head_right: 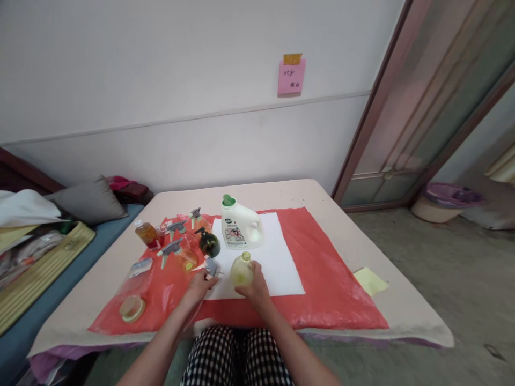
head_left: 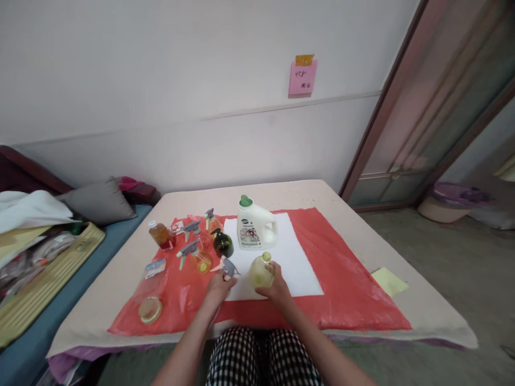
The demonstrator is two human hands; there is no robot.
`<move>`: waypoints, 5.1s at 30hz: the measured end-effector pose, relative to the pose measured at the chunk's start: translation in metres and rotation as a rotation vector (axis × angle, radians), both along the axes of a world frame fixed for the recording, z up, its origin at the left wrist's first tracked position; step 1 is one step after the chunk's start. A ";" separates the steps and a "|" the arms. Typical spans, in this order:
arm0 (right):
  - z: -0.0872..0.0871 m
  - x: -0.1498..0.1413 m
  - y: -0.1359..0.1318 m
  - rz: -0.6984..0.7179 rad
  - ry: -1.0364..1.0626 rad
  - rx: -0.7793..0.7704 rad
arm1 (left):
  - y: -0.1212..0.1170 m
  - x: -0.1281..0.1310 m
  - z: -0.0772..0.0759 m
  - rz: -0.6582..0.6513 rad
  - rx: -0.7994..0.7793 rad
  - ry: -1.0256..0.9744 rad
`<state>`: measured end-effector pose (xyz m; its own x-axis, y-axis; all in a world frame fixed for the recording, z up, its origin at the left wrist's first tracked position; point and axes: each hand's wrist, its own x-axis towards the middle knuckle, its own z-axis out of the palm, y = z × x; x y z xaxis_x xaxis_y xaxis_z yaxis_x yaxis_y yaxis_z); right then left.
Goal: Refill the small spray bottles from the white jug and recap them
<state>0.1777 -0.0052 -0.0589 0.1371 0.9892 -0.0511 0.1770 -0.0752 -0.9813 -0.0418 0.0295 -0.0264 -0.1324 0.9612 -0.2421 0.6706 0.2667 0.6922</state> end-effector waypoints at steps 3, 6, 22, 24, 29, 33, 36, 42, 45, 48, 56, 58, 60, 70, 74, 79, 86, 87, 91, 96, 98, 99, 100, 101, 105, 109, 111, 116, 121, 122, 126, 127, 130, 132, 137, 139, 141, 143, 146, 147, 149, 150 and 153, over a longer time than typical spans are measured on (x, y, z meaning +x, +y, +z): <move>-0.005 -0.010 0.020 -0.025 -0.214 0.012 | 0.015 -0.008 -0.010 -0.065 -0.027 0.114; -0.013 -0.017 0.031 -0.028 -0.385 0.027 | 0.021 -0.015 -0.017 -0.089 -0.030 0.214; -0.040 0.034 -0.070 -0.066 -0.533 0.232 | -0.063 -0.019 -0.028 -0.142 0.321 0.368; -0.042 0.052 -0.097 -0.135 -0.485 0.213 | -0.089 -0.026 -0.037 -0.107 0.410 0.321; -0.036 0.100 -0.153 -0.250 -0.418 0.062 | -0.153 -0.063 -0.060 -0.012 0.474 0.174; -0.030 0.121 -0.177 -0.330 -0.407 0.026 | -0.185 -0.094 -0.064 0.075 0.469 0.123; -0.023 0.117 -0.186 -0.335 -0.380 0.067 | -0.196 -0.104 -0.060 0.131 0.478 0.101; 0.009 0.087 -0.202 -0.245 -0.326 0.153 | -0.214 -0.086 -0.036 0.092 0.525 0.068; 0.023 0.082 -0.217 -0.189 -0.336 0.179 | -0.227 -0.074 -0.020 0.042 0.543 0.047; 0.030 0.087 -0.235 -0.185 -0.346 0.155 | -0.238 -0.068 -0.007 0.014 0.537 0.034; 0.008 0.114 -0.261 -0.258 -0.298 0.060 | -0.209 -0.047 0.015 -0.132 0.489 0.112; 0.002 0.115 -0.255 -0.280 -0.275 0.021 | -0.182 -0.037 0.021 -0.180 0.414 0.210; 0.002 0.112 -0.243 -0.280 -0.257 -0.009 | -0.148 -0.025 0.027 -0.199 0.332 0.317; 0.020 0.083 -0.160 -0.178 -0.255 -0.007 | -0.011 0.012 0.008 -0.152 0.091 0.530; 0.012 0.082 -0.154 -0.189 -0.218 -0.037 | -0.014 0.010 0.010 -0.144 0.094 0.532; 0.001 0.084 -0.154 -0.199 -0.156 -0.081 | -0.030 0.010 0.071 -0.018 0.378 0.335; 0.004 0.080 -0.144 -0.180 -0.140 -0.098 | -0.017 0.058 0.133 0.181 0.818 -0.459; 0.005 0.081 -0.144 -0.176 -0.138 -0.096 | -0.015 0.065 0.128 0.190 0.810 -0.498; 0.005 0.088 -0.150 -0.192 -0.157 -0.095 | -0.010 0.081 0.105 0.242 0.778 -0.576; 0.001 0.098 -0.157 -0.221 -0.138 -0.099 | -0.005 0.088 0.092 0.262 0.803 -0.601; -0.001 0.099 -0.156 -0.211 -0.124 -0.096 | -0.001 0.091 0.085 0.252 0.781 -0.600; -0.002 0.098 -0.156 -0.205 -0.118 -0.097 | 0.002 0.092 0.079 0.249 0.764 -0.593; -0.002 0.097 -0.156 -0.199 -0.112 -0.100 | 0.004 0.093 0.072 0.246 0.745 -0.584; -0.003 0.095 -0.155 -0.196 -0.105 -0.103 | 0.006 0.094 0.065 0.243 0.726 -0.577; -0.004 0.090 -0.155 -0.193 -0.068 -0.103 | 0.011 0.097 0.032 0.220 0.663 -0.553; -0.004 0.090 -0.155 -0.170 -0.057 -0.121 | 0.013 0.101 0.006 0.183 0.608 -0.519; -0.004 0.092 -0.156 -0.159 -0.065 -0.132 | 0.013 0.104 -0.002 0.166 0.588 -0.511; -0.003 0.095 -0.158 -0.153 -0.076 -0.154 | 0.015 0.108 -0.013 0.140 0.560 -0.488; -0.004 0.095 -0.160 -0.155 -0.062 -0.150 | 0.012 0.108 -0.016 0.133 0.544 -0.438; -0.003 0.095 -0.161 -0.154 -0.059 -0.146 | 0.012 0.108 -0.017 0.133 0.543 -0.431; 0.000 0.093 -0.162 -0.150 -0.054 -0.129 | 0.013 0.112 -0.018 0.145 0.546 -0.417; 0.000 0.093 -0.162 -0.151 -0.054 -0.128 | 0.013 0.113 -0.019 0.149 0.548 -0.415; 0.002 0.093 -0.163 -0.149 -0.051 -0.136 | 0.016 0.112 -0.021 0.154 0.552 -0.419; 0.003 0.094 -0.164 -0.144 -0.049 -0.141 | 0.018 0.111 -0.023 0.152 0.554 -0.424; 0.006 0.093 -0.163 -0.133 -0.045 -0.128 | 0.020 0.107 -0.026 0.185 0.577 -0.438; 0.009 0.093 -0.164 -0.141 -0.046 -0.119 | 0.023 0.101 -0.024 0.232 0.602 -0.442; 0.011 0.094 -0.166 -0.146 -0.047 -0.119 | 0.027 0.090 -0.020 0.291 0.635 -0.439; 0.012 0.095 -0.168 -0.146 -0.040 -0.127 | 0.033 0.074 -0.015 0.345 0.668 -0.426; 0.012 0.095 -0.170 -0.123 -0.027 -0.136 | 0.039 0.050 -0.011 0.401 0.696 -0.382; 0.012 0.094 -0.170 -0.113 -0.024 -0.138 | 0.040 0.044 -0.012 0.412 0.696 -0.362; 0.011 0.092 -0.170 -0.090 -0.017 -0.143 | 0.040 0.037 -0.013 0.413 0.684 -0.322; 0.011 0.090 -0.170 -0.084 -0.016 -0.145 | 0.039 0.035 -0.015 0.405 0.675 -0.306; 0.014 0.085 -0.169 -0.080 -0.027 -0.144 | 0.037 0.036 -0.020 0.375 0.651 -0.274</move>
